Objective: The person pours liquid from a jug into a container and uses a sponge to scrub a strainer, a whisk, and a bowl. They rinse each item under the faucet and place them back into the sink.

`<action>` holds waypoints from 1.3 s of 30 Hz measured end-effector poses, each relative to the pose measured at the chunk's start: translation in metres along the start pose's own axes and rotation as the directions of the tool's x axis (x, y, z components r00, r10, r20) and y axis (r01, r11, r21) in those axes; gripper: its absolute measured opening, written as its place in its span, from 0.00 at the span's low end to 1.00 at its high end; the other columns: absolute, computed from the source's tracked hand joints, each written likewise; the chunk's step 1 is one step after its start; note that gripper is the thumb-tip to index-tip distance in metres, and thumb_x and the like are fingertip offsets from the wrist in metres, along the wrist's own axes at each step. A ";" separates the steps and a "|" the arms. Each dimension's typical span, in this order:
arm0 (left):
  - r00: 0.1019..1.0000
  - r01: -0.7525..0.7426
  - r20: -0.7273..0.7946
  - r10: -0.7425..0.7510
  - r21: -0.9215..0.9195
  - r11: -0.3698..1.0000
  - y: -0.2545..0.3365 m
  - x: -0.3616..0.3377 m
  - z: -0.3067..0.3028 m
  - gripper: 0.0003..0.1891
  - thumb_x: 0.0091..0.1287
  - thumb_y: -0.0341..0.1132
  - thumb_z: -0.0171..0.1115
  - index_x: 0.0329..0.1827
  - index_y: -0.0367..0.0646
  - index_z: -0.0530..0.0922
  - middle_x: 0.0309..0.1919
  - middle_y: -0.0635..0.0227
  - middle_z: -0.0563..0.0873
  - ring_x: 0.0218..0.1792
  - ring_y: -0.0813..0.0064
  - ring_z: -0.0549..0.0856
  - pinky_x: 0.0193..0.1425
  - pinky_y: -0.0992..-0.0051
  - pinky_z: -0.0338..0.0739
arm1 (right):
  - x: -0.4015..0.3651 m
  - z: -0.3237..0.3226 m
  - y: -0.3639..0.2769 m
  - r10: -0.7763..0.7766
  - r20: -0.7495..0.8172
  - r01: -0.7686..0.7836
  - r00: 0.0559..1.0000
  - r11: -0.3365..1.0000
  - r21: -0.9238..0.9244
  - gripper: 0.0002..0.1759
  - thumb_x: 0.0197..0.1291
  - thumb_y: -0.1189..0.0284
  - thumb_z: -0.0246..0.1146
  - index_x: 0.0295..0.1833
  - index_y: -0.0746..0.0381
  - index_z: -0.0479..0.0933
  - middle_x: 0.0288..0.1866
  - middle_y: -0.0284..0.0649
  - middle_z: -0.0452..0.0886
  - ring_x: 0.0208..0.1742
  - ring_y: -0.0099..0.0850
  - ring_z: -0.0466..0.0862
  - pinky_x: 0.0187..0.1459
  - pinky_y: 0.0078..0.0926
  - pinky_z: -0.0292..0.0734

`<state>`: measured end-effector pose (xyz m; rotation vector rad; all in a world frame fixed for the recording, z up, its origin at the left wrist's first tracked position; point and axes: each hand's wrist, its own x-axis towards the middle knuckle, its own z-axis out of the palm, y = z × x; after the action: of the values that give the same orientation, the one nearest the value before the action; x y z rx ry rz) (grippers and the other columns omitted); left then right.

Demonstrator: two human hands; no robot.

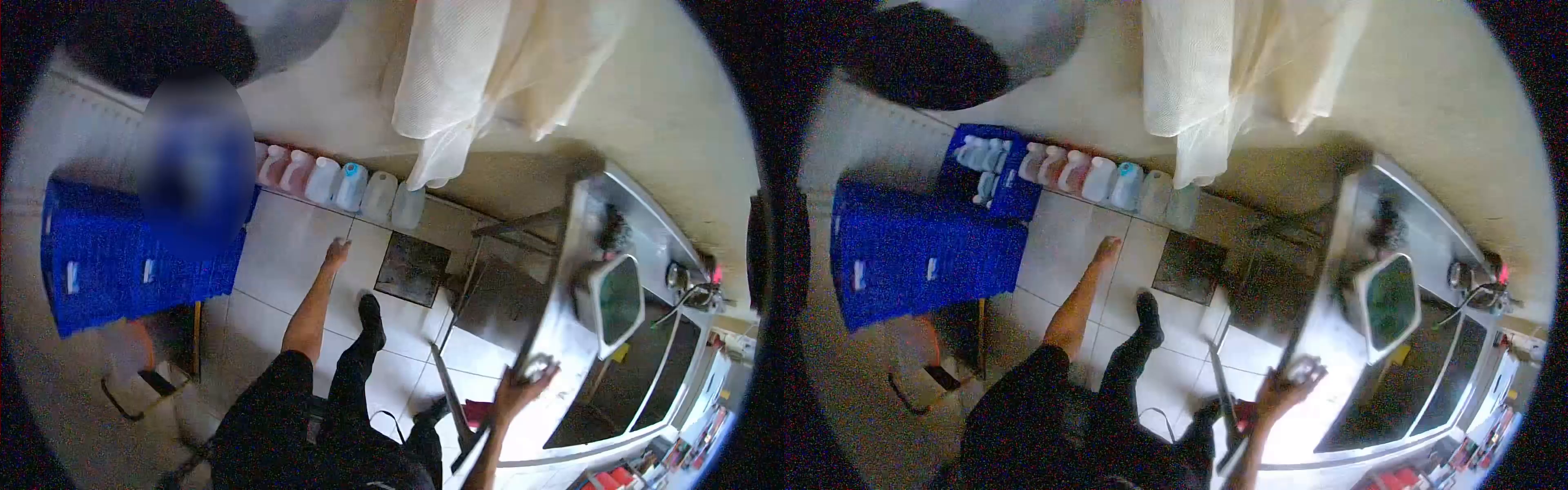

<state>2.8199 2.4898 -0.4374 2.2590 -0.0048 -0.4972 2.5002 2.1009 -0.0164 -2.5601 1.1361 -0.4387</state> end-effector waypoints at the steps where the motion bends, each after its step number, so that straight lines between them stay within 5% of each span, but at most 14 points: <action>1: 0.997 0.076 -0.015 -0.075 0.045 0.996 -0.004 0.026 0.002 0.30 0.58 0.52 0.57 0.54 0.36 0.68 0.48 0.47 0.76 0.50 0.51 0.75 0.53 0.61 0.68 | 0.003 0.002 -0.003 0.004 -0.009 -0.004 1.000 0.999 0.037 0.48 0.38 0.75 0.69 0.67 0.65 0.51 0.69 0.53 0.50 0.70 0.49 0.47 0.67 0.50 0.45; 4: 0.978 0.161 -0.110 -0.177 -0.135 0.978 -0.020 0.111 0.021 0.37 0.54 0.47 0.61 0.61 0.34 0.60 0.59 0.43 0.65 0.60 0.50 0.64 0.64 0.63 0.59 | 0.005 0.011 -0.010 0.035 -0.039 -0.031 0.999 0.996 0.085 0.45 0.39 0.78 0.66 0.66 0.64 0.53 0.69 0.50 0.52 0.71 0.44 0.48 0.69 0.45 0.39; 7: 0.989 0.126 -0.086 -0.118 0.091 0.988 -0.008 0.177 0.007 0.38 0.51 0.44 0.65 0.62 0.35 0.60 0.57 0.43 0.66 0.60 0.48 0.65 0.64 0.60 0.60 | 0.012 0.017 -0.030 0.131 -0.020 -0.126 0.991 0.979 0.163 0.46 0.41 0.77 0.65 0.67 0.64 0.51 0.69 0.48 0.52 0.71 0.42 0.48 0.69 0.44 0.38; 11: 0.911 0.238 -0.403 -0.087 0.343 0.909 0.020 0.207 0.017 0.30 0.51 0.41 0.65 0.55 0.38 0.67 0.50 0.53 0.73 0.52 0.55 0.71 0.56 0.58 0.67 | 0.013 0.022 -0.029 0.119 -0.004 -0.119 0.993 0.991 -0.066 0.47 0.41 0.76 0.66 0.68 0.64 0.49 0.68 0.47 0.54 0.70 0.42 0.50 0.69 0.44 0.40; 12: 0.865 0.076 -0.480 0.148 0.417 0.906 0.054 0.195 0.010 0.23 0.52 0.40 0.64 0.49 0.40 0.70 0.46 0.56 0.74 0.48 0.58 0.73 0.50 0.52 0.69 | 0.014 0.025 -0.034 0.163 -0.011 -0.163 0.987 0.986 -0.045 0.47 0.43 0.70 0.69 0.67 0.62 0.50 0.68 0.46 0.53 0.71 0.42 0.49 0.69 0.47 0.44; 14: 0.909 -0.327 -0.248 0.334 0.068 0.942 0.069 0.191 0.048 0.17 0.56 0.41 0.61 0.44 0.41 0.71 0.42 0.58 0.74 0.45 0.58 0.73 0.47 0.50 0.69 | 0.016 0.027 -0.036 0.176 -0.018 -0.176 0.984 0.981 -0.076 0.46 0.43 0.73 0.67 0.67 0.63 0.50 0.68 0.47 0.54 0.70 0.43 0.50 0.69 0.46 0.42; 19: 0.904 -0.397 -0.089 0.417 0.184 0.899 0.085 0.159 0.214 0.29 0.61 0.48 0.56 0.62 0.46 0.64 0.58 0.54 0.69 0.56 0.53 0.70 0.59 0.56 0.63 | 0.018 0.033 -0.034 0.212 -0.023 -0.213 0.977 0.973 -0.086 0.45 0.46 0.68 0.66 0.67 0.66 0.50 0.67 0.51 0.55 0.69 0.45 0.53 0.68 0.46 0.42; 22: 0.962 0.270 -0.029 -0.270 -0.005 0.963 0.086 0.172 0.259 0.36 0.58 0.52 0.58 0.64 0.39 0.60 0.59 0.45 0.66 0.58 0.54 0.69 0.59 0.55 0.64 | 0.018 0.031 -0.025 0.136 -0.015 -0.136 0.991 0.968 -0.209 0.45 0.46 0.68 0.66 0.66 0.67 0.50 0.67 0.50 0.55 0.69 0.44 0.53 0.68 0.45 0.42; 24: 0.998 0.047 0.058 -0.041 -0.109 0.993 0.029 0.180 0.274 0.25 0.59 0.47 0.59 0.54 0.40 0.66 0.42 0.57 0.74 0.40 0.65 0.74 0.40 0.64 0.71 | 0.022 0.028 -0.026 0.121 -0.004 -0.119 0.993 0.968 -0.220 0.43 0.46 0.69 0.68 0.65 0.66 0.52 0.66 0.50 0.57 0.69 0.44 0.54 0.68 0.45 0.45; 26: 0.925 0.368 0.346 -0.155 -0.725 0.583 0.028 0.161 0.219 0.16 0.59 0.44 0.60 0.43 0.43 0.74 0.33 0.65 0.79 0.33 0.72 0.77 0.33 0.68 0.73 | 0.021 0.029 -0.019 0.122 -0.011 -0.122 0.992 0.983 -0.137 0.42 0.48 0.68 0.68 0.64 0.65 0.52 0.66 0.50 0.56 0.69 0.45 0.53 0.68 0.47 0.46; 28: 0.859 0.502 0.459 -0.227 -0.666 0.552 0.024 0.129 0.200 0.19 0.56 0.44 0.63 0.43 0.38 0.75 0.37 0.60 0.79 0.42 0.71 0.78 0.40 0.66 0.73 | 0.019 0.023 -0.016 0.159 0.017 -0.159 0.987 0.987 -0.036 0.42 0.49 0.69 0.67 0.64 0.65 0.51 0.67 0.52 0.52 0.70 0.46 0.51 0.68 0.47 0.45; 30: 0.931 0.361 0.359 -0.064 -0.885 0.294 0.057 0.079 0.166 0.11 0.62 0.44 0.56 0.38 0.46 0.74 0.25 0.72 0.75 0.23 0.75 0.74 0.36 0.76 0.74 | 0.016 0.023 -0.012 0.195 0.009 -0.196 0.981 0.980 0.030 0.41 0.49 0.70 0.66 0.65 0.64 0.50 0.67 0.52 0.52 0.70 0.46 0.50 0.68 0.47 0.45; 33: 0.772 0.592 0.630 0.090 -0.763 0.261 0.046 0.064 0.148 0.11 0.61 0.43 0.58 0.38 0.46 0.76 0.29 0.71 0.76 0.29 0.76 0.76 0.41 0.76 0.75 | 0.014 0.018 -0.005 0.167 0.011 -0.167 0.986 0.985 0.036 0.41 0.49 0.73 0.65 0.65 0.63 0.50 0.66 0.52 0.53 0.70 0.48 0.51 0.67 0.48 0.47; 39: 0.825 0.559 0.561 -0.068 -0.793 0.244 0.053 0.047 0.161 0.11 0.59 0.40 0.57 0.40 0.44 0.75 0.33 0.63 0.80 0.31 0.73 0.77 0.32 0.73 0.70 | 0.014 0.015 -0.005 0.109 -0.002 -0.109 0.994 0.993 0.050 0.43 0.45 0.79 0.65 0.66 0.62 0.50 0.68 0.50 0.53 0.70 0.46 0.51 0.68 0.46 0.45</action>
<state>2.8143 2.3310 -0.5116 0.8735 0.4567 -0.9130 2.5181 2.0959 -0.0257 -2.4416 1.2435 -0.4414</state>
